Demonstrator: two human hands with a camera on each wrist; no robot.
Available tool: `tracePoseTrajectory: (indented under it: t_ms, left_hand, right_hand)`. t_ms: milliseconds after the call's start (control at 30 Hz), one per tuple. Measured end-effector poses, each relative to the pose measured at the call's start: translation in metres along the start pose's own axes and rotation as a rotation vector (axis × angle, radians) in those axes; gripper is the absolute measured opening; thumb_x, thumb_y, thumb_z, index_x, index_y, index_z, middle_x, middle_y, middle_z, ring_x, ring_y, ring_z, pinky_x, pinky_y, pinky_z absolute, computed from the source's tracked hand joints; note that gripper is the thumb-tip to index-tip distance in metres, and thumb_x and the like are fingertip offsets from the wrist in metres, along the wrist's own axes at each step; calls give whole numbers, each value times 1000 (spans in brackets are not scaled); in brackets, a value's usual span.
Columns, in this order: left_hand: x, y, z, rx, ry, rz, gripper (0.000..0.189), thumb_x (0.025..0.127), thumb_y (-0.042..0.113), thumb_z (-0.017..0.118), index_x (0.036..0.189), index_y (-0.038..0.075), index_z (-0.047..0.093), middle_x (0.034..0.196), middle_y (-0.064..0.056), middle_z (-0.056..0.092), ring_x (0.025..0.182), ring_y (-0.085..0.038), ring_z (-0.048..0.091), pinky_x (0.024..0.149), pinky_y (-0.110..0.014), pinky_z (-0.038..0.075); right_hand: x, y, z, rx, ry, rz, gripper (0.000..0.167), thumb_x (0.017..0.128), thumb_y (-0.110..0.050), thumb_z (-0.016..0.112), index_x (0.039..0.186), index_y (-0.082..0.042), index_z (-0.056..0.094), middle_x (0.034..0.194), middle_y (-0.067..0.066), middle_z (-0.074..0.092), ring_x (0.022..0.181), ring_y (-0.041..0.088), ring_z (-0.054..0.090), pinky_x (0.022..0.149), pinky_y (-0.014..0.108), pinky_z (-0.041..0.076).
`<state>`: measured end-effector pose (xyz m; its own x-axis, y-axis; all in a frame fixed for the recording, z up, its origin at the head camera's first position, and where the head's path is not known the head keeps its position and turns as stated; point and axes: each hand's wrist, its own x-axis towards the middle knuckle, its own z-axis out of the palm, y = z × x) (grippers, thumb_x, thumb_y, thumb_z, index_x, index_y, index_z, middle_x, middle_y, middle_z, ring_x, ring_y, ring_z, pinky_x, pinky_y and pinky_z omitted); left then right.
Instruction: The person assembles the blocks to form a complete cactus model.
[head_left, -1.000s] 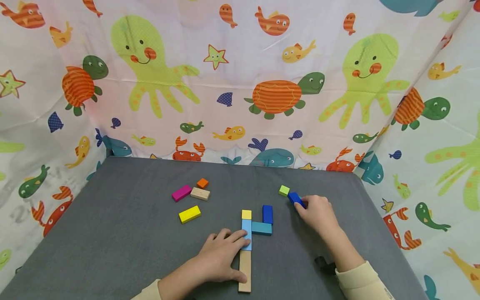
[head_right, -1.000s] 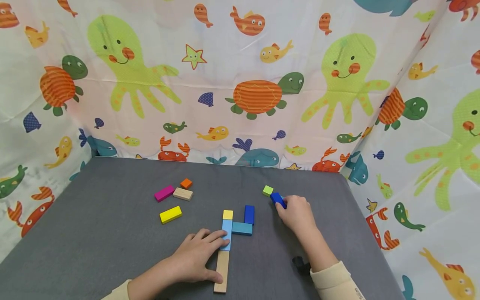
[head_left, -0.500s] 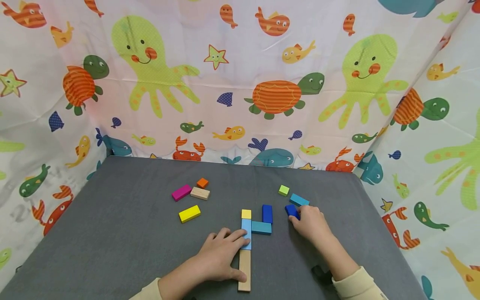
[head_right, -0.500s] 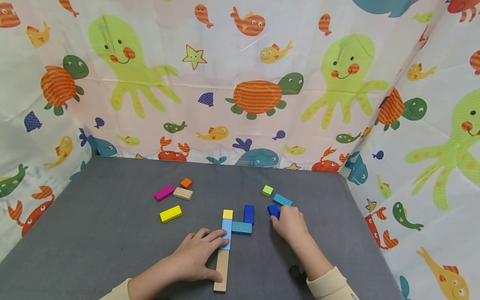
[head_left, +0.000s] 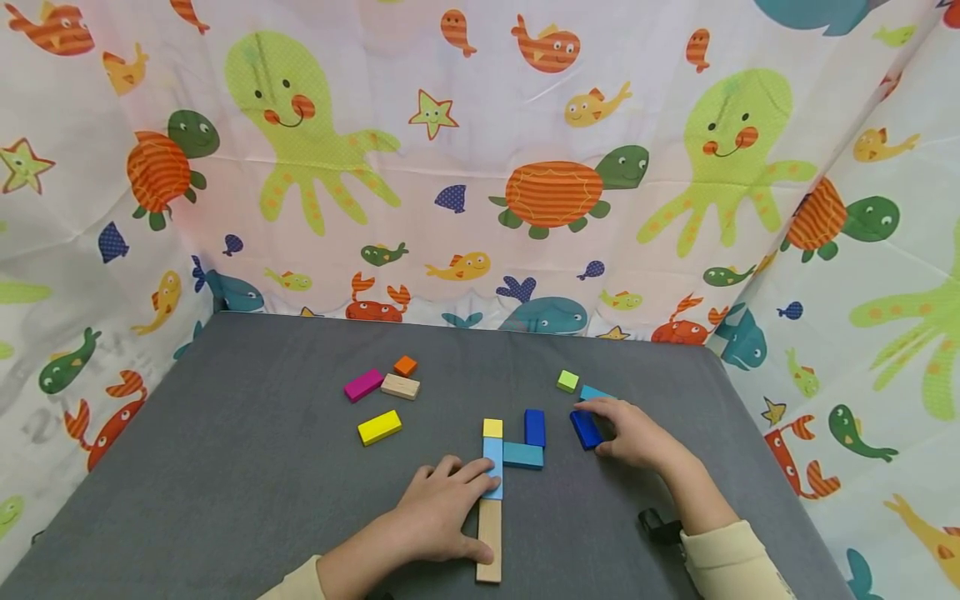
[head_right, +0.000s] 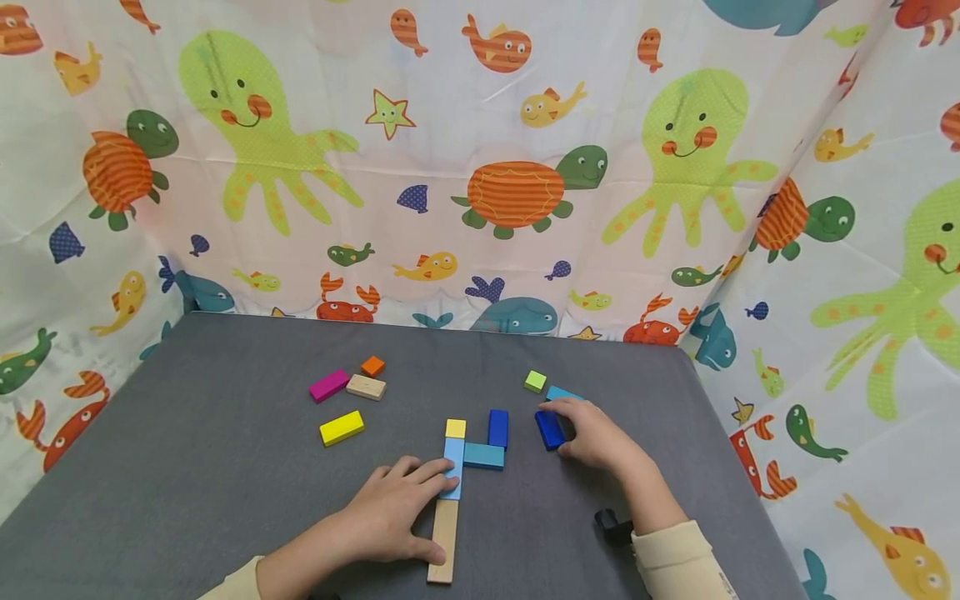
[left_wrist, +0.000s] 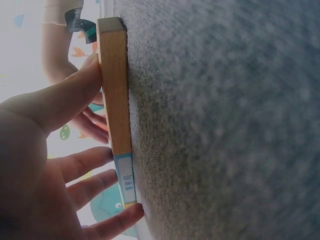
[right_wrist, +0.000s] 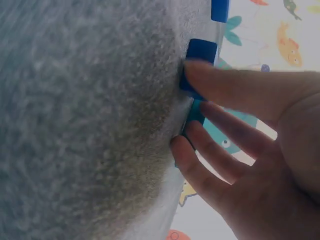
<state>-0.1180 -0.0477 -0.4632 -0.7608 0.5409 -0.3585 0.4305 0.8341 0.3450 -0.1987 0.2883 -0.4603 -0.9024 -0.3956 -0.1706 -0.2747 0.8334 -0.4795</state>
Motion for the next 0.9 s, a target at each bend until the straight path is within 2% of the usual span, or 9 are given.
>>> tracePoseTrajectory:
  t_ms: [200,467,667,900]
  left_hand:
    - [0,0,1,0,-1,0,91,77,72,83,156,40,50,170,13,36,142,-27,42,109,-63,41]
    - [0,-1,2,4,9,-5,92,77,72,83,156,40,51,170,12,36,142,-27,42,109,-63,42]
    - [1,-1,2,3,8,-7,92,77,72,83,156,40,50,170,12,36,142,-28,42,110,-64,41]
    - [2,-2,4,8,5,-7,92,77,73,82,156,41,50,170,12,36,142,-28,43,110,-64,41]
  right_hand:
    - [3,4,-1,-16,33,-19,59,90,-12,85,145,-6,64,144,23,61,129,44,57,105,65,49]
    - [14,-5,-3,73,123,-53,65,91,-24,85,146,-1,61,137,19,59,124,40,60,100,59,55]
    - [32,-16,-1,186,137,-85,64,93,-21,83,149,-3,58,140,18,56,125,41,61,98,53,58]
    - [52,-19,0,240,123,-85,62,95,-22,82,149,-7,57,144,20,56,128,42,60,98,54,59]
